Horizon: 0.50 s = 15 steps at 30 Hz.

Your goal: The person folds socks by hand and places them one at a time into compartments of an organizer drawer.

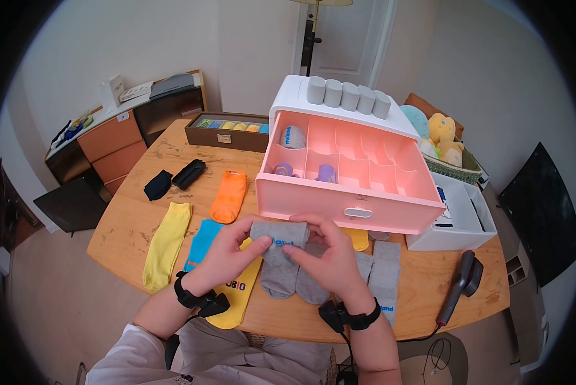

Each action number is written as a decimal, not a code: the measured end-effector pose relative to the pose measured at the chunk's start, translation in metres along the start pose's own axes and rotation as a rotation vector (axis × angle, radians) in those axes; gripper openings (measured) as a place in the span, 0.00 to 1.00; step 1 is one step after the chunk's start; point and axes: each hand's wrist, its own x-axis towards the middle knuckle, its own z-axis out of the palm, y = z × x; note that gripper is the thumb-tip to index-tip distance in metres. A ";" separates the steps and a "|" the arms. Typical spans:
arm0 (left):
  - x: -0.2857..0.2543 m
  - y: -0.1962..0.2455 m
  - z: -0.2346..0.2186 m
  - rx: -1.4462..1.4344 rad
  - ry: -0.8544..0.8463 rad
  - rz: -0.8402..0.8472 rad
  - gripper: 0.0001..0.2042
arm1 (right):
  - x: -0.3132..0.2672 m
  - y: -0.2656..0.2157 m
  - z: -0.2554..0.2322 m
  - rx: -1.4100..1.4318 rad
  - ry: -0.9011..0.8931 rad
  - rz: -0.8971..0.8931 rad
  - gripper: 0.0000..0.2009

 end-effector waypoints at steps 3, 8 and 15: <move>-0.001 0.001 -0.002 -0.017 -0.010 -0.010 0.17 | -0.002 0.003 -0.002 0.002 0.000 -0.011 0.20; 0.000 0.002 0.000 -0.076 0.019 0.080 0.23 | -0.002 0.004 -0.002 -0.031 -0.009 -0.003 0.16; 0.000 0.004 -0.001 0.054 -0.051 0.129 0.24 | -0.003 0.011 -0.007 0.049 -0.053 -0.019 0.16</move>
